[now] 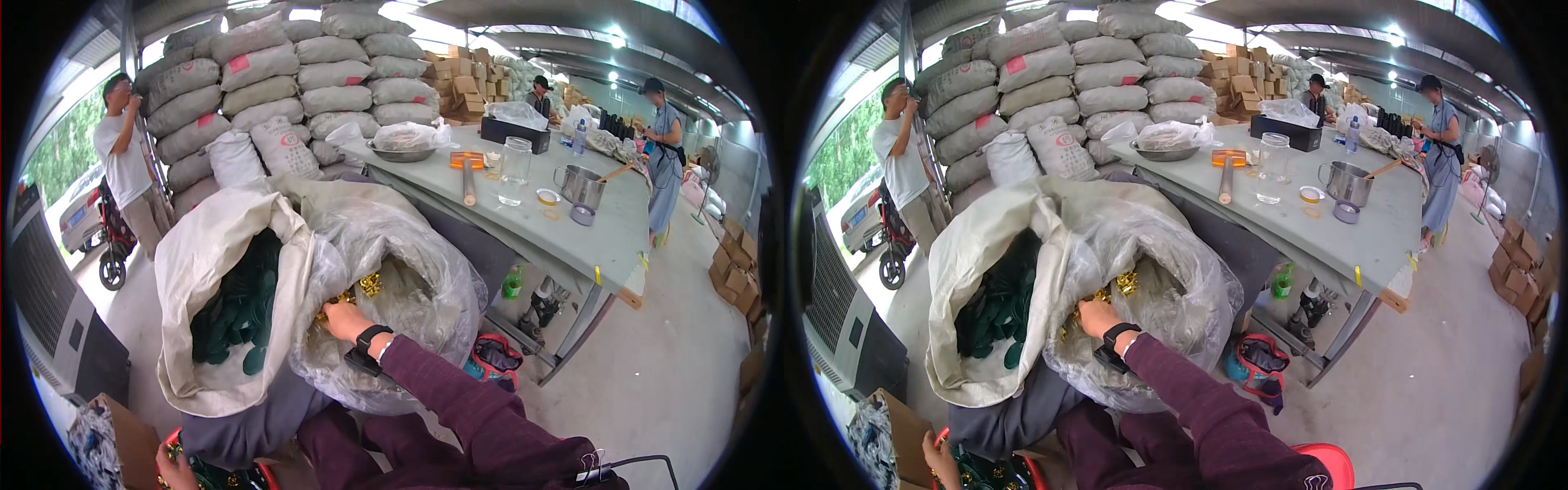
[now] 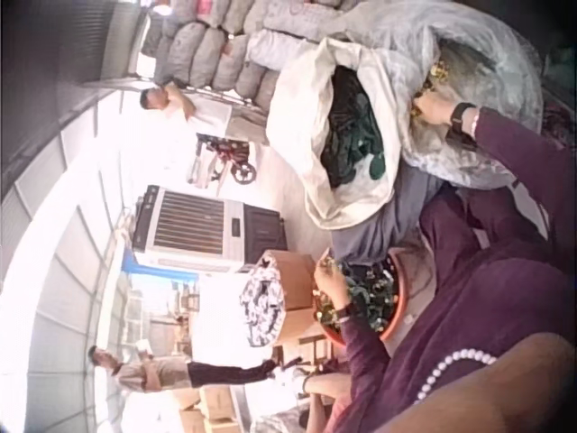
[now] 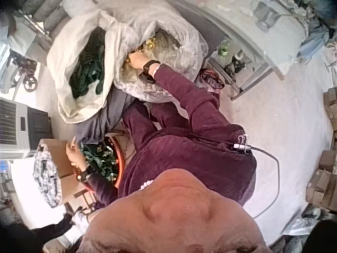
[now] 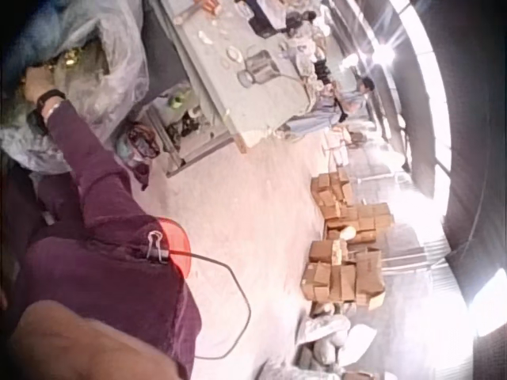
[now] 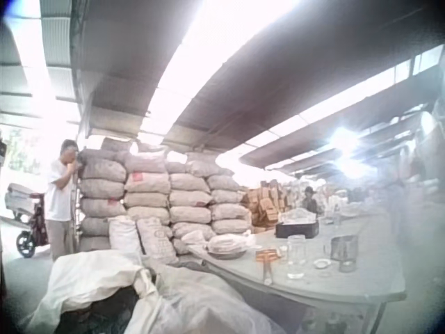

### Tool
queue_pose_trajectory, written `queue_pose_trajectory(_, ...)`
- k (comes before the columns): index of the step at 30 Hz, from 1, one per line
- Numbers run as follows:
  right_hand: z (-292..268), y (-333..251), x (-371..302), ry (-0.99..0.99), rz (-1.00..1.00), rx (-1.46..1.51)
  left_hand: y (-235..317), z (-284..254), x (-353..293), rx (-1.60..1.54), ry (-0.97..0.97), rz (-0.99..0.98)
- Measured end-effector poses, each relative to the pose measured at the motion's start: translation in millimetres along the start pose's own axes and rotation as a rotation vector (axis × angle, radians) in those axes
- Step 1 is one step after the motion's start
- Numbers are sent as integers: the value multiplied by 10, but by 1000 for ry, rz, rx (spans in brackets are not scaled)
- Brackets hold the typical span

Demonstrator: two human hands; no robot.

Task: The recorder is assembling small gold-colored components onto green plastic bases in a workshop environment.

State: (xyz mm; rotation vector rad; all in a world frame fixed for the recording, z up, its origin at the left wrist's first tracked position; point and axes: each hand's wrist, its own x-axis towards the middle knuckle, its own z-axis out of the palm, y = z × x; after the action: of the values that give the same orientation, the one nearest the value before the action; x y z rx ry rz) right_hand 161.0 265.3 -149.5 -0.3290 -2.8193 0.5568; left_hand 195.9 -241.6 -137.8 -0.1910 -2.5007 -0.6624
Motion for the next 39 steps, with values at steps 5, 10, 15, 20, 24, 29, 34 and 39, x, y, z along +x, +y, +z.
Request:
queue_pose_trajectory(5, 97, -107, -88, 144, -70, -25, 240, 500, 109, -338, 2, 156)
queue_pose_trajectory(10, 215, -90, -65, 169, -209, -8, 1144, 302, 227, -373, -26, 249)
queue_pose_trajectory(15, -208, 16, -508, 237, -209, 142, 1610, 630, 575, -485, -61, 313)
queue_pose_trajectory(20, -6, 20, -748, 62, -264, -21, 1638, 980, 806, -353, -166, 407)
queue_pose_trajectory(24, 381, 218, -674, 139, -259, -93, 1610, 1465, 875, -7, -456, 554)
queue_pose_trajectory(29, 310, 19, -691, 90, -248, 87, 1396, 1701, 859, 125, -452, 475)
queue_pose_trajectory(34, 119, 111, -784, 106, -230, 139, 1506, 1807, 854, -3, -347, 454)
queue_pose_trajectory(39, 64, 211, -865, 139, -283, 354, 1587, 1504, 750, -219, 22, 386)
